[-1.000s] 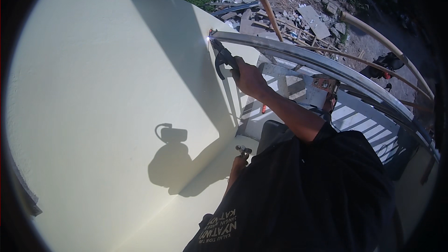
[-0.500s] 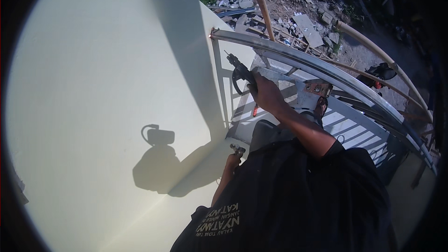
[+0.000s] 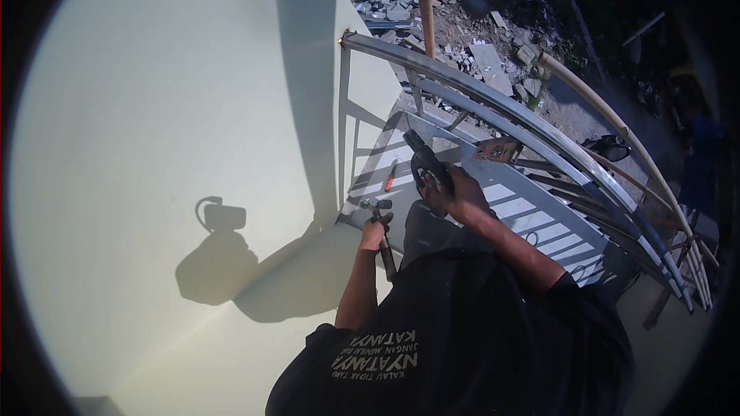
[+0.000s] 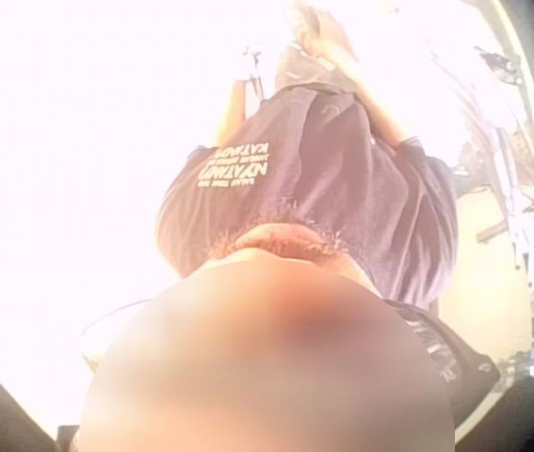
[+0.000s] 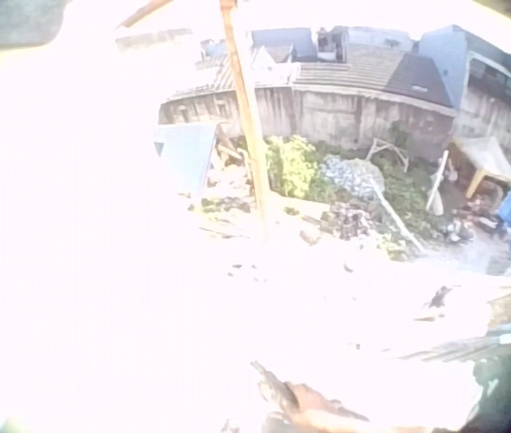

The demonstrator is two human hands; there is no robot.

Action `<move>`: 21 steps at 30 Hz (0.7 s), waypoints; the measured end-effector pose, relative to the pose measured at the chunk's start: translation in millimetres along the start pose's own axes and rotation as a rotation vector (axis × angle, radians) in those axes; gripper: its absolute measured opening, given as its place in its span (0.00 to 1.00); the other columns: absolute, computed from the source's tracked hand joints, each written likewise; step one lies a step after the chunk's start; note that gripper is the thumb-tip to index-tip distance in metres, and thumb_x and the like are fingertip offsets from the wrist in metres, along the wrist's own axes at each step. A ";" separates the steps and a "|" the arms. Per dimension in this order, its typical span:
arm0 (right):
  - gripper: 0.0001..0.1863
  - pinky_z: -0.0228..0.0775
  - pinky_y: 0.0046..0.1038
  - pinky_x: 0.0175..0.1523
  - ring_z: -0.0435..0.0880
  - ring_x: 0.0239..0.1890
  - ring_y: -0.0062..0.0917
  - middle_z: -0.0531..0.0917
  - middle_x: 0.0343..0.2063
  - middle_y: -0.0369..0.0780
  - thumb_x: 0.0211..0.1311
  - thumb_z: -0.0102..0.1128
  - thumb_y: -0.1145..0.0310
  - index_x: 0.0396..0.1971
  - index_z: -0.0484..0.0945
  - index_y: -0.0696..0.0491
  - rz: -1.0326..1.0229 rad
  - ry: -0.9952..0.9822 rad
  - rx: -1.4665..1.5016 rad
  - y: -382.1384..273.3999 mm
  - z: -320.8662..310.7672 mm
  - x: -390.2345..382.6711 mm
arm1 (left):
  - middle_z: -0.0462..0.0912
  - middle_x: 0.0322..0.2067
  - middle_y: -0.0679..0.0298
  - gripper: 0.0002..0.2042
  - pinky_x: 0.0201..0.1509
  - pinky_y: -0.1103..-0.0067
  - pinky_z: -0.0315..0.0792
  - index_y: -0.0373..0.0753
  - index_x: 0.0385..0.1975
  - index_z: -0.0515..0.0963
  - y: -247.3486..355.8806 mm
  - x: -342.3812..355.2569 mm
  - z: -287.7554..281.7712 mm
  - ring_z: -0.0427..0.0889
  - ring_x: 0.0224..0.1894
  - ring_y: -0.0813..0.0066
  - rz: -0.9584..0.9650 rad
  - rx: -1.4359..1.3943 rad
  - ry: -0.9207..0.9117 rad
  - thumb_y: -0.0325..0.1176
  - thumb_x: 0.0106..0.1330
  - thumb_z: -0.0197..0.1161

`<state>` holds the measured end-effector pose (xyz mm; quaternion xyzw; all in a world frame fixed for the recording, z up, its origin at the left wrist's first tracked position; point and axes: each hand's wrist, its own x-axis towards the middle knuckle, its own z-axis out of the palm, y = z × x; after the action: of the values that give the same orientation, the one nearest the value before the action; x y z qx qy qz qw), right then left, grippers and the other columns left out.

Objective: Welding and hammering a metal railing on a balcony.

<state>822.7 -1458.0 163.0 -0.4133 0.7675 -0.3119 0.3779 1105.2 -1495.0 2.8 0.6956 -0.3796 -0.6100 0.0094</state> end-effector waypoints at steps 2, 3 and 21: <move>0.21 0.71 0.45 0.50 0.80 0.45 0.52 0.81 0.39 0.54 0.61 0.60 0.67 0.53 0.69 0.57 -0.017 -0.046 0.085 2.2 4.7 -6.0 | 0.75 0.20 0.68 0.15 0.25 0.78 0.61 0.38 0.28 0.77 14.7 -15.5 10.9 0.65 0.18 0.79 -0.008 -0.212 0.001 0.42 0.56 0.73; 0.22 0.71 0.45 0.50 0.79 0.46 0.52 0.81 0.40 0.55 0.60 0.61 0.68 0.53 0.68 0.57 0.051 -0.113 0.142 3.9 5.7 -9.7 | 0.75 0.20 0.68 0.15 0.25 0.78 0.61 0.38 0.28 0.77 20.4 -23.8 18.1 0.65 0.18 0.79 0.030 -0.231 0.006 0.42 0.56 0.73; 0.25 0.65 0.43 0.59 0.76 0.50 0.50 0.74 0.46 0.54 0.58 0.58 0.66 0.56 0.69 0.54 -0.500 -0.287 0.024 25.7 5.3 -125.3 | 0.76 0.53 0.59 0.29 0.62 0.66 0.69 0.39 0.60 0.67 -23.9 -178.8 128.6 0.76 0.56 0.64 0.430 -1.324 -0.435 0.50 0.64 0.63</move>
<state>863.6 -1337.9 180.3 -0.6251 0.5768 -0.3426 0.3989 1013.2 -1323.7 108.9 0.3170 -0.0526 -0.8208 0.4722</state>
